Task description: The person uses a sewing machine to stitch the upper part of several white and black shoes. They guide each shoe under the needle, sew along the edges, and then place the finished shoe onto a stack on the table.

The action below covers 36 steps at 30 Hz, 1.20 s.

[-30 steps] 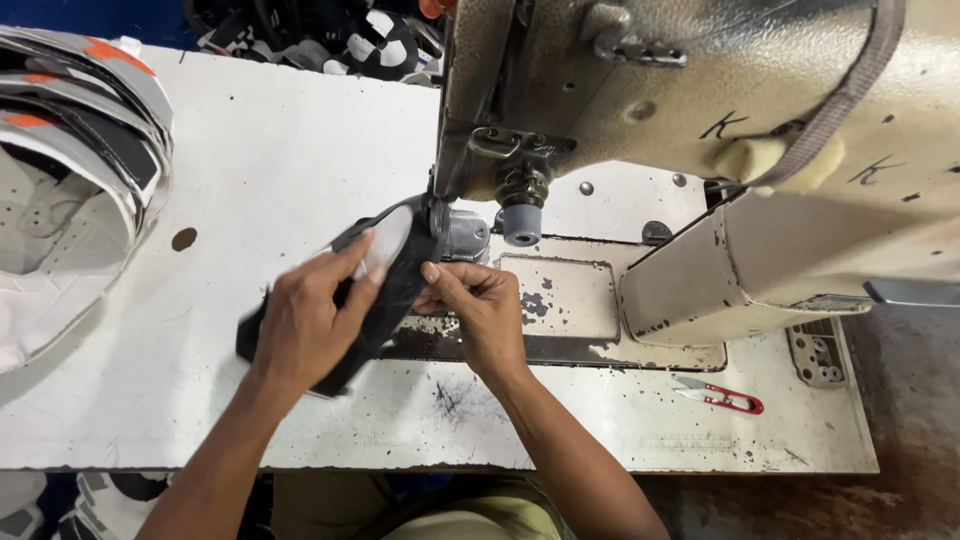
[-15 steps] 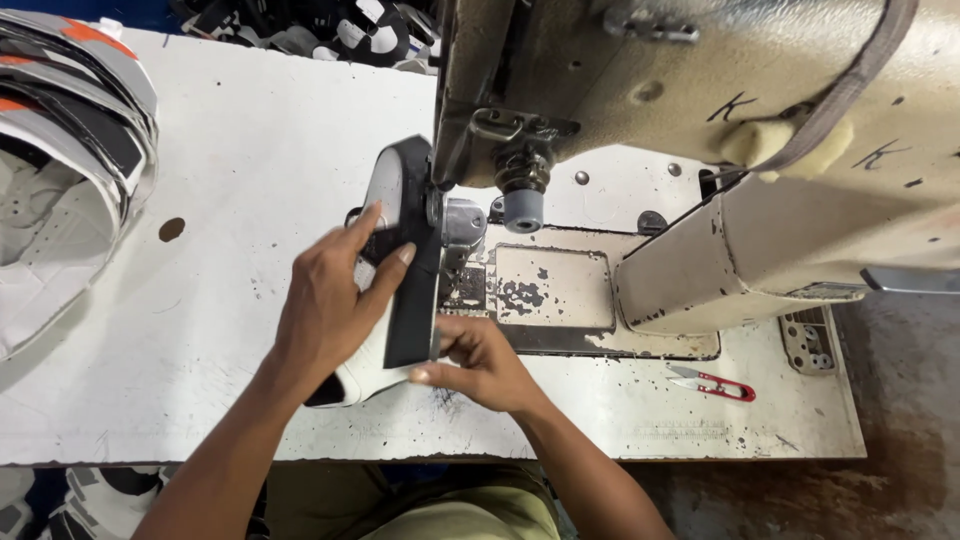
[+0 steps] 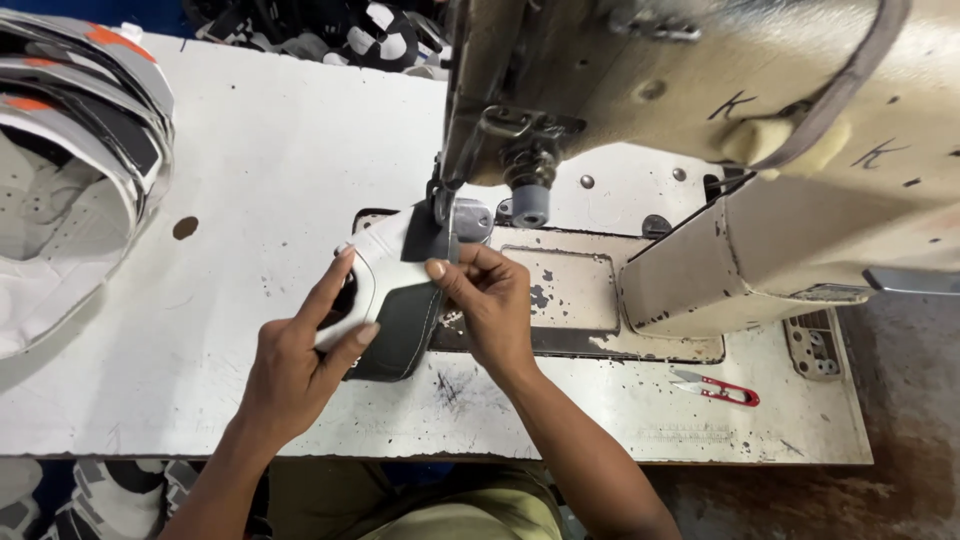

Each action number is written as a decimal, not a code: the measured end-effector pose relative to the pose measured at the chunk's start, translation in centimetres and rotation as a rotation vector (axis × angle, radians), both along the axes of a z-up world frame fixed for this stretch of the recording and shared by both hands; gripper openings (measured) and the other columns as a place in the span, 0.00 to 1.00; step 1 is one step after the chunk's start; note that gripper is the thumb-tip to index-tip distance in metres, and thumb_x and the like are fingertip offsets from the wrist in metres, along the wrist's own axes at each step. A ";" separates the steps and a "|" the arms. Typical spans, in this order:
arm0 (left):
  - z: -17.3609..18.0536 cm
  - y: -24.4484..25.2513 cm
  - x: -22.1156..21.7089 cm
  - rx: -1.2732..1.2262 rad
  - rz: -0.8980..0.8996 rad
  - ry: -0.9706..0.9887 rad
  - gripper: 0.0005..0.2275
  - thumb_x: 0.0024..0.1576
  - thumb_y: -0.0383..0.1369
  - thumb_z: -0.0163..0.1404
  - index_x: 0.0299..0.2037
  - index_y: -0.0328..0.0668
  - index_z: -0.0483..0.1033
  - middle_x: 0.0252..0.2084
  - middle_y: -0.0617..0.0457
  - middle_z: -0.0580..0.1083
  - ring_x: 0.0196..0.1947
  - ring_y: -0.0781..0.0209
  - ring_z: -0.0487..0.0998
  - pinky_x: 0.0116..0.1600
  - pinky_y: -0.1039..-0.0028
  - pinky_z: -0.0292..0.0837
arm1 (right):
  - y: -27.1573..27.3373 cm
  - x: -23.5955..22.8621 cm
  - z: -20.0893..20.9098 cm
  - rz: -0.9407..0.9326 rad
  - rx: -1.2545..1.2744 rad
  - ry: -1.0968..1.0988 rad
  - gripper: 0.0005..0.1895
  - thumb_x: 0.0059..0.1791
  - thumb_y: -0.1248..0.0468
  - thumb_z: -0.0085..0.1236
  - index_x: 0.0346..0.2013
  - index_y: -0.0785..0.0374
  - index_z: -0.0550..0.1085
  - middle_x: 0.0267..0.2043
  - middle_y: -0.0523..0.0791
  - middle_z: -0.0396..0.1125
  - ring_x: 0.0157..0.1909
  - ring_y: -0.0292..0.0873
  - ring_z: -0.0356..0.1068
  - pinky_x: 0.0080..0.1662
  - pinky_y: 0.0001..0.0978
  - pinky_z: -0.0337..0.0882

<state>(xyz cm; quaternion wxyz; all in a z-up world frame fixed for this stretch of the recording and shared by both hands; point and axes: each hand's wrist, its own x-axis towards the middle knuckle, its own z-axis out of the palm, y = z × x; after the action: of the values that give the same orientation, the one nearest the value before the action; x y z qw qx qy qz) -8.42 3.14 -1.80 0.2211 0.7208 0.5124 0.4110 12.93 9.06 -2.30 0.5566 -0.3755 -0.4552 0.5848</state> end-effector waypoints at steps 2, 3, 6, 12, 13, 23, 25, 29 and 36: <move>2.1 0.4 1.0 -0.183 0.075 0.009 0.31 0.61 0.44 0.49 0.74 0.49 0.56 0.29 0.42 0.81 0.20 0.61 0.82 0.25 0.68 0.76 | 0.1 0.5 -0.1 0.020 0.006 -0.005 0.10 0.49 0.62 0.65 0.38 0.69 0.79 0.28 0.47 0.74 0.25 0.36 0.72 0.26 0.27 0.73; 3.1 0.6 1.6 -0.370 0.153 0.019 0.30 0.60 0.43 0.48 0.74 0.54 0.57 0.24 0.43 0.79 0.16 0.62 0.81 0.22 0.68 0.74 | 0.2 0.8 -0.3 0.043 0.006 -0.010 0.11 0.50 0.60 0.63 0.35 0.68 0.79 0.27 0.47 0.74 0.24 0.36 0.73 0.25 0.28 0.74; 3.0 1.8 2.0 -0.344 0.175 -0.011 0.30 0.61 0.44 0.48 0.74 0.52 0.58 0.26 0.43 0.83 0.14 0.68 0.76 0.21 0.72 0.71 | -1.4 2.2 -6.6 0.225 0.097 -0.112 0.13 0.53 0.60 0.65 0.31 0.67 0.76 0.29 0.46 0.72 0.29 0.38 0.75 0.34 0.32 0.82; 3.5 4.4 2.1 -0.214 0.171 -0.029 0.28 0.65 0.45 0.49 0.74 0.45 0.63 0.58 0.40 0.77 0.09 0.68 0.65 0.14 0.73 0.62 | -4.9 -0.1 -5.6 0.346 0.134 -0.351 0.15 0.56 0.59 0.59 0.37 0.70 0.81 0.28 0.47 0.73 0.28 0.34 0.66 0.32 0.29 0.67; 3.8 4.4 2.4 -0.212 0.170 -0.025 0.28 0.65 0.45 0.49 0.74 0.45 0.63 0.58 0.40 0.77 0.09 0.68 0.65 0.14 0.73 0.62 | -5.0 -0.5 -4.9 0.345 0.136 -0.347 0.15 0.56 0.59 0.59 0.37 0.70 0.81 0.28 0.47 0.73 0.28 0.34 0.66 0.32 0.29 0.67; -2.0 3.1 -0.9 0.317 -0.030 0.000 0.36 0.66 0.41 0.48 0.78 0.35 0.41 0.40 0.40 0.78 0.35 0.55 0.83 0.37 0.69 0.79 | -3.1 -1.9 -1.0 0.145 -0.050 -0.109 0.15 0.54 0.57 0.57 0.38 0.69 0.79 0.29 0.46 0.75 0.28 0.36 0.75 0.33 0.29 0.78; -3.0 2.1 -1.4 0.351 -0.029 0.155 0.38 0.62 0.41 0.49 0.78 0.38 0.41 0.38 0.39 0.77 0.36 0.50 0.83 0.40 0.65 0.79 | -2.5 -1.9 -0.5 0.132 -0.093 -0.142 0.15 0.53 0.56 0.56 0.38 0.66 0.79 0.28 0.46 0.76 0.27 0.37 0.77 0.32 0.29 0.81; -2.3 2.6 -0.3 0.038 0.110 0.195 0.40 0.61 0.40 0.52 0.77 0.35 0.40 0.25 0.45 0.76 0.26 0.54 0.80 0.31 0.66 0.75 | -0.6 -2.2 -0.8 0.111 -0.082 -0.026 0.13 0.53 0.58 0.58 0.36 0.68 0.79 0.28 0.49 0.75 0.25 0.39 0.76 0.27 0.32 0.78; 1.5 3.0 2.3 0.009 0.225 0.260 0.37 0.62 0.42 0.51 0.74 0.25 0.45 0.12 0.52 0.70 0.10 0.61 0.72 0.16 0.72 0.63 | -1.2 1.0 -2.8 0.214 0.063 -0.072 0.16 0.51 0.61 0.66 0.22 0.59 0.72 0.22 0.39 0.66 0.24 0.32 0.68 0.32 0.30 0.79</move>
<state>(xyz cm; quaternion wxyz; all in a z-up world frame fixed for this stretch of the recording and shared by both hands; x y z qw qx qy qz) -6.14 6.15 -0.32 0.1025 0.7071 0.6124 0.3384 13.92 7.84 -5.14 0.4858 -0.3278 -0.5303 0.6126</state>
